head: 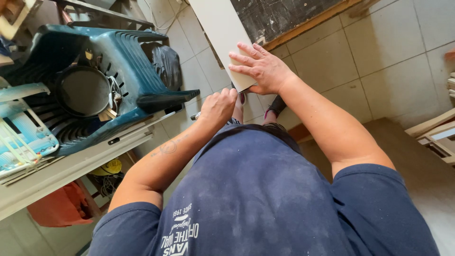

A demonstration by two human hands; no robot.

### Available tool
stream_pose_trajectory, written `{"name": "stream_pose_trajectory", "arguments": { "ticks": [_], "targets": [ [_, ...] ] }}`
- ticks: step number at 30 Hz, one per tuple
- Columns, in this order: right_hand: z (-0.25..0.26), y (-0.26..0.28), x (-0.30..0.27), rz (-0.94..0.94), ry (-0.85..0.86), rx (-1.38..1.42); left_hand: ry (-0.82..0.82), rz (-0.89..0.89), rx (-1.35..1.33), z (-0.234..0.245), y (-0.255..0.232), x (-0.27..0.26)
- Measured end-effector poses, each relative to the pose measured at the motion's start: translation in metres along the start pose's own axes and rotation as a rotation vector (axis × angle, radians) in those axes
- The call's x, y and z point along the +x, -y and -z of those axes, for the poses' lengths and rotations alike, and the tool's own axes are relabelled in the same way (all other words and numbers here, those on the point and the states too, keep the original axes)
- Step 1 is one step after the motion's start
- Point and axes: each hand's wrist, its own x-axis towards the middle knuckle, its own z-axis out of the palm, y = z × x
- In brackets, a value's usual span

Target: Trimming and sanding the edges of a white wooden board at a workbench

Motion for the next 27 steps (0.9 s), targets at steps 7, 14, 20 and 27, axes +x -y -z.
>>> {"name": "stream_pose_trajectory", "arguments": {
  "ticks": [7, 14, 20, 27],
  "targets": [
    [0.004, 0.000, 0.000, 0.002, 0.015, -0.027, -0.041, -0.003, -0.017, -0.019, 0.000, 0.004],
    [0.014, 0.019, 0.004, -0.053, -0.019, -0.081, 0.278, 0.078, -0.300, -0.011, 0.036, -0.022],
    [0.016, 0.041, 0.020, -0.092, -0.192, -0.289, 0.268, 0.216, -0.367, -0.036, 0.094, -0.042],
    [0.022, 0.056, 0.053, -0.114, -0.141, -0.368, 0.189, 0.367, -0.591, -0.029, 0.169, -0.045]
  ]
}}
